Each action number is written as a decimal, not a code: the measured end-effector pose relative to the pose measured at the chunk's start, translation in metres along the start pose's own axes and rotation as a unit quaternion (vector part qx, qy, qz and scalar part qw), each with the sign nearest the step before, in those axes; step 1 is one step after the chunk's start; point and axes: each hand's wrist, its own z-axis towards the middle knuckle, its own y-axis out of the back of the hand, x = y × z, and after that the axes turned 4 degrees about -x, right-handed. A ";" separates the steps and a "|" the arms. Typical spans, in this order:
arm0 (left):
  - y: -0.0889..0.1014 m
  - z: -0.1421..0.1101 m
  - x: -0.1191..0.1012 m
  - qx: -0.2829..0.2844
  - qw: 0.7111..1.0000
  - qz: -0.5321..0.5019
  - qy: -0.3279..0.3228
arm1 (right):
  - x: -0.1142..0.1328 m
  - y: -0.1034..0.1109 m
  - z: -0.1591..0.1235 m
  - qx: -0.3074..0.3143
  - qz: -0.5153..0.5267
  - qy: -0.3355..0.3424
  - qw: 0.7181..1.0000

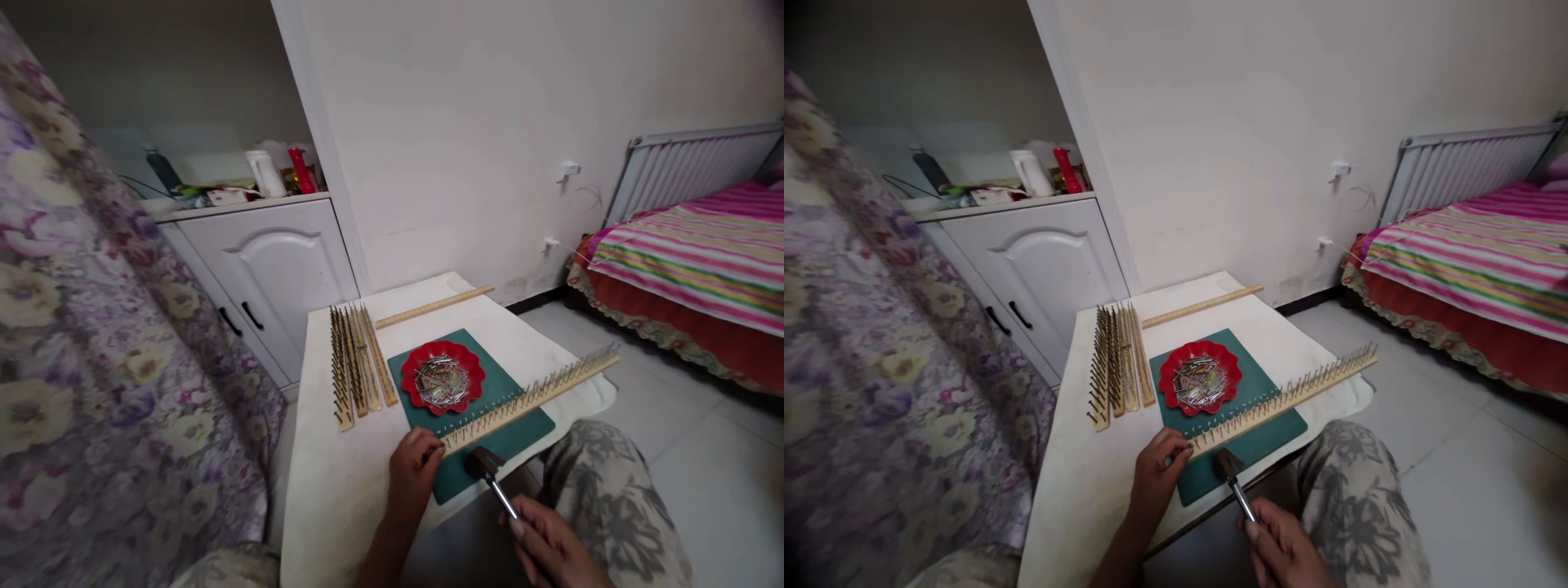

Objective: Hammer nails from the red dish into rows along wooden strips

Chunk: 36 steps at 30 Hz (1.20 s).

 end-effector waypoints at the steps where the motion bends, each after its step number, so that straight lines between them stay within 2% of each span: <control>1: 0.000 0.000 0.000 0.002 1.000 0.002 -0.002 | 0.004 0.000 -0.001 0.002 0.003 -0.003 1.000; 8: 0.000 -0.001 0.000 -0.004 1.000 -0.011 -0.015 | 0.049 -0.009 0.005 0.043 0.018 0.020 0.999; 12: 0.000 -0.002 0.000 -0.011 1.000 -0.014 -0.007 | 0.060 -0.019 0.011 0.044 0.000 0.035 0.998; 25: 0.000 -0.001 -0.001 -0.014 1.000 -0.013 0.001 | 0.067 -0.027 0.017 0.041 -0.054 0.042 0.997; 29: 0.000 -0.001 0.000 -0.009 1.000 -0.015 -0.003 | 0.067 -0.024 0.013 0.052 -0.058 0.038 0.996; 32: -0.001 -0.002 0.001 -0.011 0.999 -0.037 -0.003 | 0.058 -0.016 0.005 0.061 -0.044 0.034 0.997; 36: -0.001 -0.004 0.004 -0.013 0.998 -0.054 0.006 | 0.033 -0.007 -0.002 0.048 -0.023 0.005 0.999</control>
